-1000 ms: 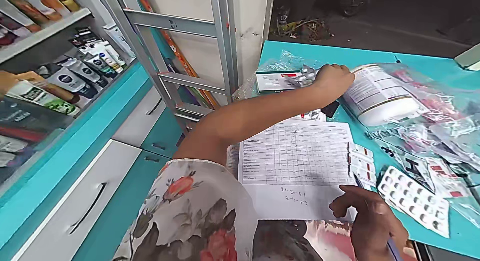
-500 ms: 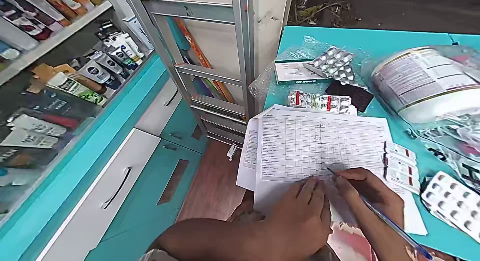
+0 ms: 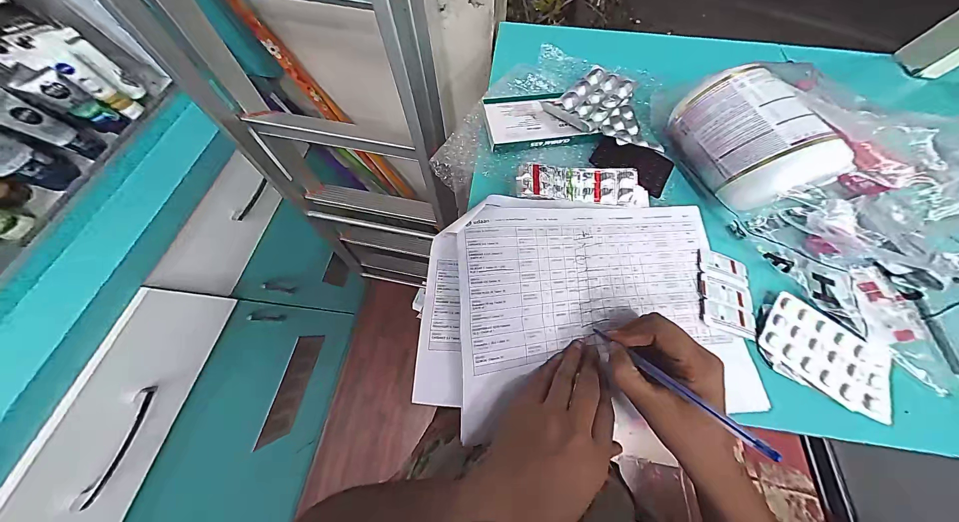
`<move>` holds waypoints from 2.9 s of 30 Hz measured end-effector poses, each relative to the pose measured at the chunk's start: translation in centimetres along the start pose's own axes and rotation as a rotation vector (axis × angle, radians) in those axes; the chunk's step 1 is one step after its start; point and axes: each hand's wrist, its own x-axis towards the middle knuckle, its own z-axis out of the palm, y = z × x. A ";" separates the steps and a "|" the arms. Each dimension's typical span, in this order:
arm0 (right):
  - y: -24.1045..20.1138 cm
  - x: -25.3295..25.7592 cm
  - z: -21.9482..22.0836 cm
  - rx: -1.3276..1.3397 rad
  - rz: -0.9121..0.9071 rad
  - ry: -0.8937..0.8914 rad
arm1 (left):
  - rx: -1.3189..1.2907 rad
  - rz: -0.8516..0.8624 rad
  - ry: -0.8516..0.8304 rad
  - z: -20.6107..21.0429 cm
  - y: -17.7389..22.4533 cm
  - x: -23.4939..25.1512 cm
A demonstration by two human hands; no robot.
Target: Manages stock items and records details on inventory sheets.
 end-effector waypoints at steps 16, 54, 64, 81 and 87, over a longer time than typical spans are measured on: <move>-0.3 -0.1 -0.4 -0.054 -0.150 0.162 | -0.077 0.026 -0.056 -0.6 -0.4 -0.2; 4.0 -3.8 -18.6 -0.943 -0.025 0.086 | -0.270 -0.099 -0.219 -3.2 -0.2 2.7; 2.8 -3.9 -19.5 -0.947 -0.214 0.483 | -0.381 -0.050 -0.035 -2.5 2.3 4.8; 1.6 -5.2 -24.0 -0.003 0.227 0.713 | -0.288 0.144 0.190 6.9 9.9 12.4; 1.7 -5.8 -25.5 -0.078 0.153 0.708 | -0.062 0.244 0.236 9.7 13.1 14.2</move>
